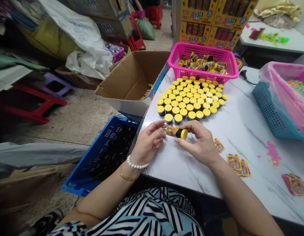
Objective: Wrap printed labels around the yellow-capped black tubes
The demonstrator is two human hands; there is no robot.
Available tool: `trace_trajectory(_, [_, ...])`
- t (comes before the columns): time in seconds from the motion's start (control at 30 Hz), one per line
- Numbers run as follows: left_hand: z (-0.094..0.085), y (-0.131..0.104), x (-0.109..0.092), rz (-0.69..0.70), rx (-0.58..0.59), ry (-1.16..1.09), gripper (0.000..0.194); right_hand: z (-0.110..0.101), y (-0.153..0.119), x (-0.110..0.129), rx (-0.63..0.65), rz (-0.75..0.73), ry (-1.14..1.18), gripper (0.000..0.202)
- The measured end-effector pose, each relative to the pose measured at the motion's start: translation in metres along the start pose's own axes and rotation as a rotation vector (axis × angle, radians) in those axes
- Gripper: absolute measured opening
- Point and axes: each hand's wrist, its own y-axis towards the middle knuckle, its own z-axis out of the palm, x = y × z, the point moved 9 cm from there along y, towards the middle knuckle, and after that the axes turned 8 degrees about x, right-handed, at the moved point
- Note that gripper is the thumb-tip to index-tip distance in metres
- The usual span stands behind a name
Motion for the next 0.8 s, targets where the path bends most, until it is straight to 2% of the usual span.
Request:
trace_trajectory(0.07, [0.009, -0.001, 0.000, -0.004, 0.100, 0.048, 0.050, 0.005, 0.001, 0.006, 0.049, -0.052, -0.030, 0.034])
trace_trajectory(0.17, [0.017, -0.002, 0.003, -0.008, 0.215, 0.110, 0.037, 0.011, 0.003, 0.012, 0.116, -0.100, -0.112, 0.037])
trace_trajectory(0.3, [0.012, 0.000, 0.007, 0.013, 0.191, 0.159, 0.033, 0.011, 0.003, 0.018, 0.123, -0.152, -0.182, 0.031])
trace_trajectory(0.43, [0.016, -0.004, 0.000, 0.064, 0.205, 0.287, 0.032, 0.014, 0.000, 0.028, 0.140, -0.265, -0.265, 0.025])
trace_trajectory(0.57, [0.017, -0.004, -0.005, 0.007, 0.262, 0.259, 0.051, 0.010, -0.005, 0.032, 0.065, -0.369, -0.323, 0.028])
trace_trajectory(0.67, [0.010, 0.001, -0.006, -0.021, 0.249, 0.270, 0.042, 0.014, -0.008, 0.031, 0.076, -0.421, -0.355, 0.029])
trace_trajectory(0.73, [0.010, 0.005, -0.010, 0.051, 0.252, 0.314, 0.032, 0.015, -0.007, 0.027, 0.069, -0.395, -0.341, 0.025])
trace_trajectory(0.8, [0.013, 0.006, -0.018, 0.173, 0.274, 0.354, 0.031, 0.013, -0.004, 0.022, 0.043, -0.336, -0.292, 0.021])
